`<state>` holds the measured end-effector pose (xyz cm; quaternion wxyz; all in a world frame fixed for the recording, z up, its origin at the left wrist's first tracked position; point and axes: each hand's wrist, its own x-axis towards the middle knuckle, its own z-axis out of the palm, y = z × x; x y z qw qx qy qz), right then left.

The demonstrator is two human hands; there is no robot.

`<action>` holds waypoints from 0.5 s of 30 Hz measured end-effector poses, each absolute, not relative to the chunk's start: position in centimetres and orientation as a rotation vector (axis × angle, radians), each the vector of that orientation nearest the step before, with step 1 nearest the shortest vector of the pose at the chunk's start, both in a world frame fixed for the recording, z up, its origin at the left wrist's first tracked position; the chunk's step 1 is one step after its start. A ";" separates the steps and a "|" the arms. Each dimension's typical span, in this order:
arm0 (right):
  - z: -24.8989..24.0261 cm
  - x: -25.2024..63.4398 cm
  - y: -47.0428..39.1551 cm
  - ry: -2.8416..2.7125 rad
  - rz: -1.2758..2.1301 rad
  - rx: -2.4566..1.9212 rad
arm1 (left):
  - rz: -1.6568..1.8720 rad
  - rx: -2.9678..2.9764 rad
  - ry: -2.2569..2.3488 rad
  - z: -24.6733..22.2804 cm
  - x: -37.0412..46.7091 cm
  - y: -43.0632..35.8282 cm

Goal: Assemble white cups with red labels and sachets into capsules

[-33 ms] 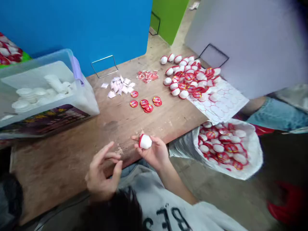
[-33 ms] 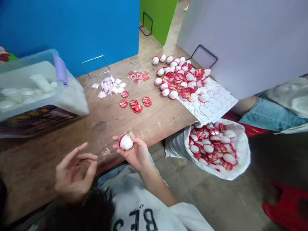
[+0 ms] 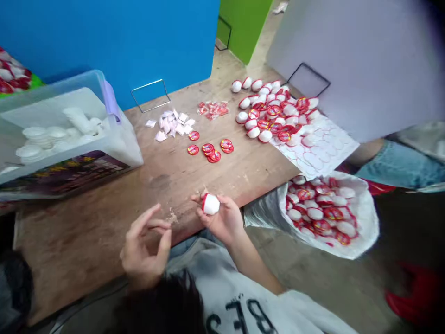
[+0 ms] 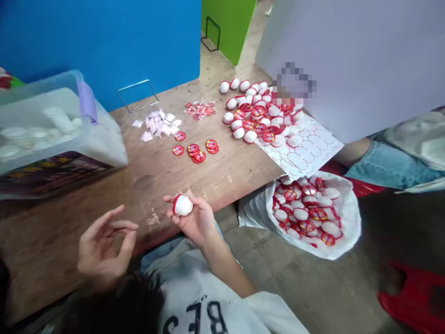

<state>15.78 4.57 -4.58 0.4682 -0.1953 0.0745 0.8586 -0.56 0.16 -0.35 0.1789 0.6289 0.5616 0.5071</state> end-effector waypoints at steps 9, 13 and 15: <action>-5.6 14.8 4.8 0.132 2.147 -0.353 | 1.344 1.935 1.608 -1.5 -1.8 0.3; -5.9 14.8 4.7 0.004 2.073 -0.378 | 1.319 1.985 1.637 -1.5 -1.5 0.5; -6.3 16.0 5.5 -0.078 1.994 -0.465 | 1.290 1.960 1.700 -1.6 -1.7 0.6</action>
